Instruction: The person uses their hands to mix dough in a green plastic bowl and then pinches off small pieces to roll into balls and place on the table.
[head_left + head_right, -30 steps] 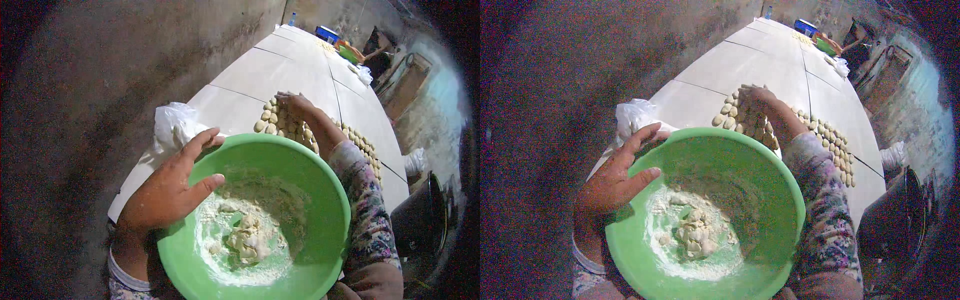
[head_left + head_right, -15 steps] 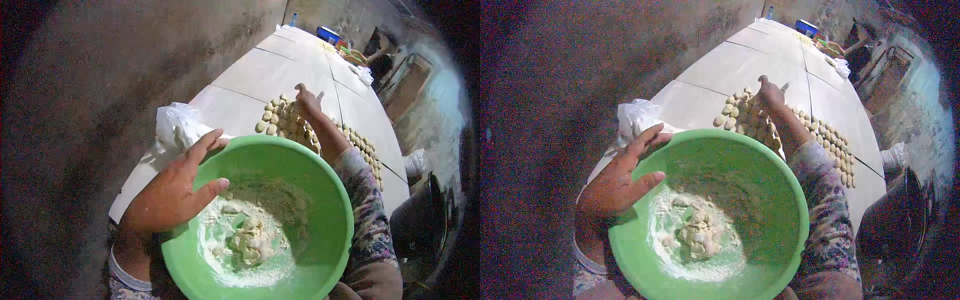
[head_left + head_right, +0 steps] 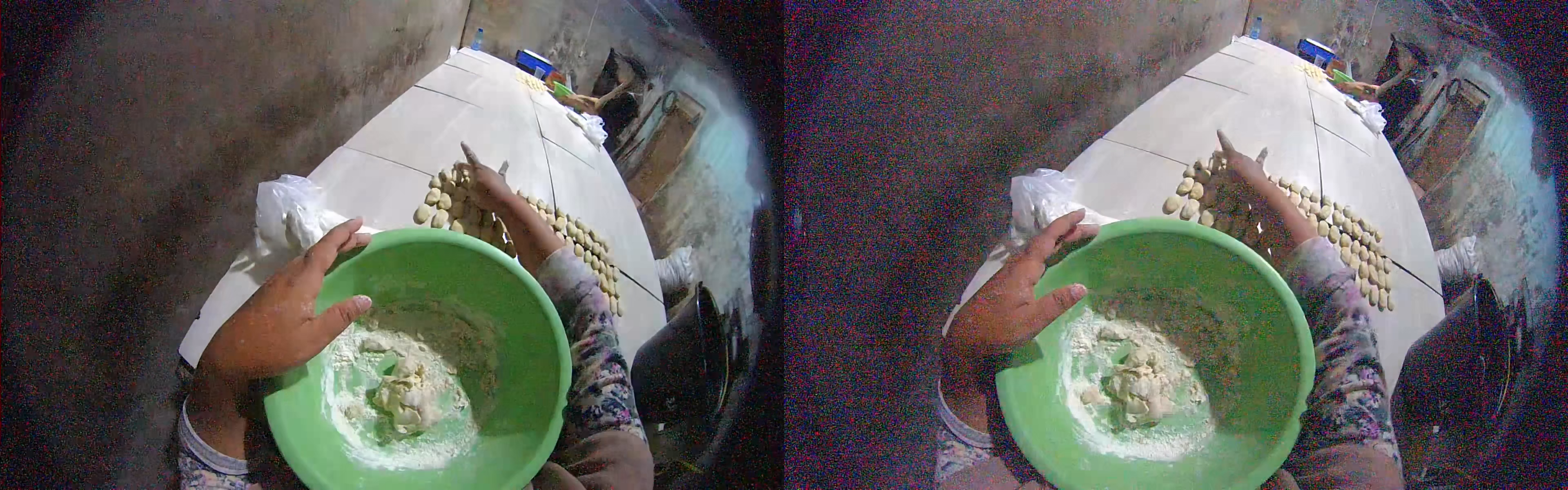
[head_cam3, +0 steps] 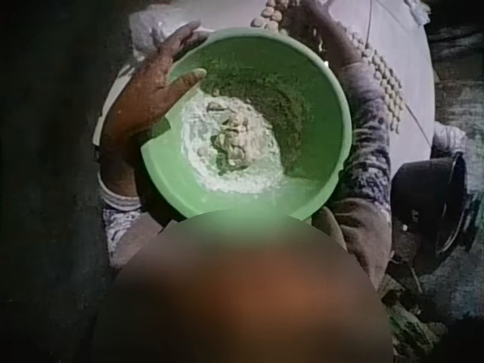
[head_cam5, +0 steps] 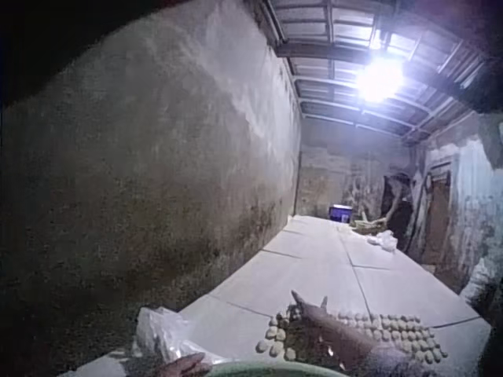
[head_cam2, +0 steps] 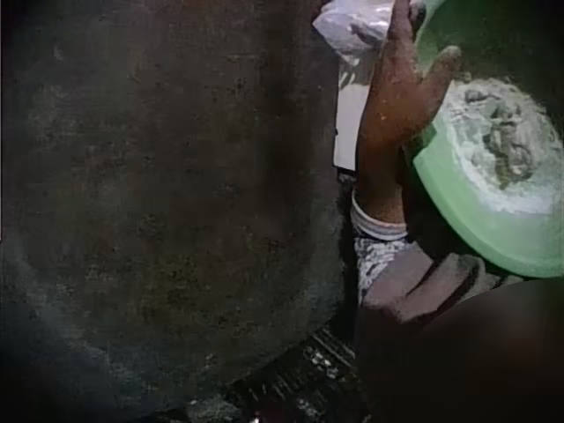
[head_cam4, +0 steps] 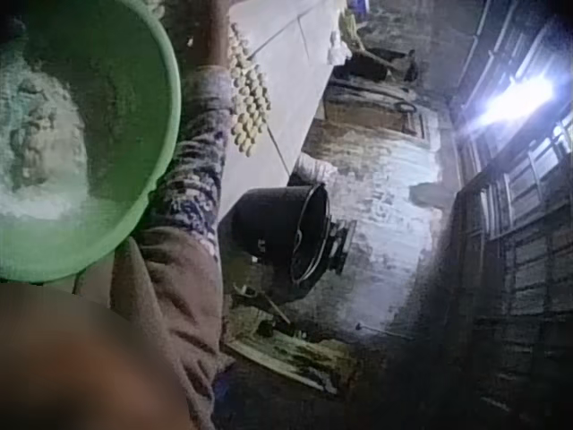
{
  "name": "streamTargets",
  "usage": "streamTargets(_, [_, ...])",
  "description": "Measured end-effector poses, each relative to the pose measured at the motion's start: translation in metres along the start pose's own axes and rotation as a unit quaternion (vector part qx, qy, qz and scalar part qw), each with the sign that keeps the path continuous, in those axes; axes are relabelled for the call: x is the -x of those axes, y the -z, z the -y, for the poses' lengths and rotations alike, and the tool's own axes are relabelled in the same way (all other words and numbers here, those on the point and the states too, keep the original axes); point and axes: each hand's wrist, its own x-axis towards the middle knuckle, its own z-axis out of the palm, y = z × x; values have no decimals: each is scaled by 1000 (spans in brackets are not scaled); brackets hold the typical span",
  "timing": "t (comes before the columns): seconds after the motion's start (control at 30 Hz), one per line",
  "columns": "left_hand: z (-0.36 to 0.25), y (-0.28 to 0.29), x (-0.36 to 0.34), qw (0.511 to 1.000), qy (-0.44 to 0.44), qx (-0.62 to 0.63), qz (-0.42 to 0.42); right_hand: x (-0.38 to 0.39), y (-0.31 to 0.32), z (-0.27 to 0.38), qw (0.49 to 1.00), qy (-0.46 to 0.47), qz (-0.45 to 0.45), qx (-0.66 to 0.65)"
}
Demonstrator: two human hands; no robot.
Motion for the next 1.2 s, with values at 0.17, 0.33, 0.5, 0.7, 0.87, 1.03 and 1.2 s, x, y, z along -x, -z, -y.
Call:
streamTargets(0.17, [-4, -3, -9, 999, -15, -28, 17, 49, 16, 17, 993, -22, -103, -60])
streamTargets(0.33, [-5, 1, -5, 997, -34, -63, 36, 152, 78, 94, 983, 52, -102, -145])
streamTargets(0.5, [7, -2, -6, 994, -31, -89, 56, 245, 104, 171, 982, 39, -38, -181])
streamTargets(0.7, [-5, -21, -1, 991, -82, -11, 102, 330, 35, 235, 895, 371, 231, 93])
streamTargets(0.87, [-30, -46, 6, 979, -148, -97, 97, 358, -43, 203, 882, 38, 380, -275])
streamTargets(1.03, [-46, -64, 19, 970, -122, -193, 87, 387, 13, 219, 928, 226, 278, 100])
streamTargets(1.2, [-55, -69, 31, 980, -79, -164, 76, 401, 42, 224, 982, 85, 164, -29])
